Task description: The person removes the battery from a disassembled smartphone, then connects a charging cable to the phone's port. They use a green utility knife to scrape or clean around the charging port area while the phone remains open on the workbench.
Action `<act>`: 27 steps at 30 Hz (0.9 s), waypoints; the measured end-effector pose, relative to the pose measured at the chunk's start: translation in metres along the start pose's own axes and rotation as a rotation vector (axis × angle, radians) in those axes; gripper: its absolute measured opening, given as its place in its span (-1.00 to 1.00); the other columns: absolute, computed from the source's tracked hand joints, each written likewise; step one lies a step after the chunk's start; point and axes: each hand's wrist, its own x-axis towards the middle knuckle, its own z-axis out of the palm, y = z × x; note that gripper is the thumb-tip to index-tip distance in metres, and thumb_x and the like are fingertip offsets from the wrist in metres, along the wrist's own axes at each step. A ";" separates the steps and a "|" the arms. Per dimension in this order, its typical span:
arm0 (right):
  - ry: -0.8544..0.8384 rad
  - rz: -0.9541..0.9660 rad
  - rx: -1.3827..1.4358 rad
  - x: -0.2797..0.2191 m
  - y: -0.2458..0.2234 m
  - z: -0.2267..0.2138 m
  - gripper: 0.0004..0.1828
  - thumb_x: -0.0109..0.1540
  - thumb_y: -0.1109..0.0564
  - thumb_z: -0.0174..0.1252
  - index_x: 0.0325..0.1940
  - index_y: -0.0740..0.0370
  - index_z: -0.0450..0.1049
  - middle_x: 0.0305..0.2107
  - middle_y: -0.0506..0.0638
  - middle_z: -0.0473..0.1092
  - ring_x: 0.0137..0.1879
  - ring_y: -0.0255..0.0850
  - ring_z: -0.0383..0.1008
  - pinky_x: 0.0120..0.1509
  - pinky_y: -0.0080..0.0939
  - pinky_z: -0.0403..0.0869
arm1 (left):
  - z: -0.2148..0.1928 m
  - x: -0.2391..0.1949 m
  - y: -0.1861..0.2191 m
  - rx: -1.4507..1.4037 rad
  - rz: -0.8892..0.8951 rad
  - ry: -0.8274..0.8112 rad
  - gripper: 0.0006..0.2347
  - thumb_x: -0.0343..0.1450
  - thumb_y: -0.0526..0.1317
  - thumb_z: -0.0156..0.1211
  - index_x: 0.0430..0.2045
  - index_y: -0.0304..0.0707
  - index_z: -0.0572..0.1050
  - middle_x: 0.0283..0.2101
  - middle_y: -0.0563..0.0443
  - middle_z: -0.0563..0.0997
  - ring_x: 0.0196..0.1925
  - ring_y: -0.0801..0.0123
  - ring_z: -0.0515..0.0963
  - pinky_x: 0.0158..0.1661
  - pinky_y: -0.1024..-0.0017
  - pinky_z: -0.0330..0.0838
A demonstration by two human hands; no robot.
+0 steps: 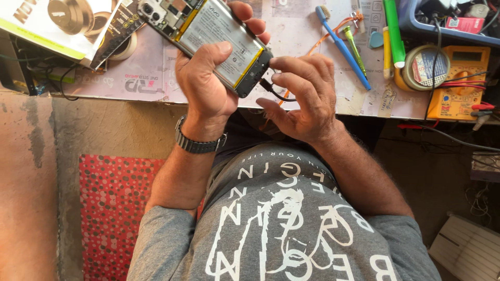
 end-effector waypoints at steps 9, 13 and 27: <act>-0.014 0.094 -0.055 -0.002 0.003 0.005 -0.68 0.29 0.06 0.49 -0.06 0.23 0.51 -0.14 0.04 0.44 -0.02 -0.06 0.42 0.11 0.00 0.37 | -0.008 0.001 -0.015 -0.119 -0.081 0.048 -0.54 0.43 -0.45 -0.11 0.31 -0.50 0.24 0.10 -0.36 0.50 0.13 -0.06 0.59 0.20 -0.04 0.53; -0.022 0.107 -0.023 -0.004 0.002 0.007 -0.71 0.26 0.14 0.49 -0.07 0.26 0.53 -0.19 0.03 0.44 -0.08 -0.07 0.42 0.07 -0.01 0.34 | -0.010 0.003 -0.017 -0.088 -0.068 0.067 -0.54 0.42 -0.45 -0.11 0.29 -0.50 0.21 0.12 -0.35 0.49 0.10 -0.06 0.59 0.17 -0.07 0.53; 0.001 0.219 0.117 -0.020 0.010 0.010 -0.81 0.16 0.36 0.32 -0.19 0.30 0.47 -0.33 0.05 0.41 -0.27 -0.09 0.43 -0.22 -0.11 0.43 | -0.014 0.004 -0.040 -0.143 -0.158 0.104 -0.54 0.39 -0.43 -0.07 0.25 -0.46 0.25 0.08 -0.34 0.49 0.13 -0.10 0.59 0.19 -0.13 0.53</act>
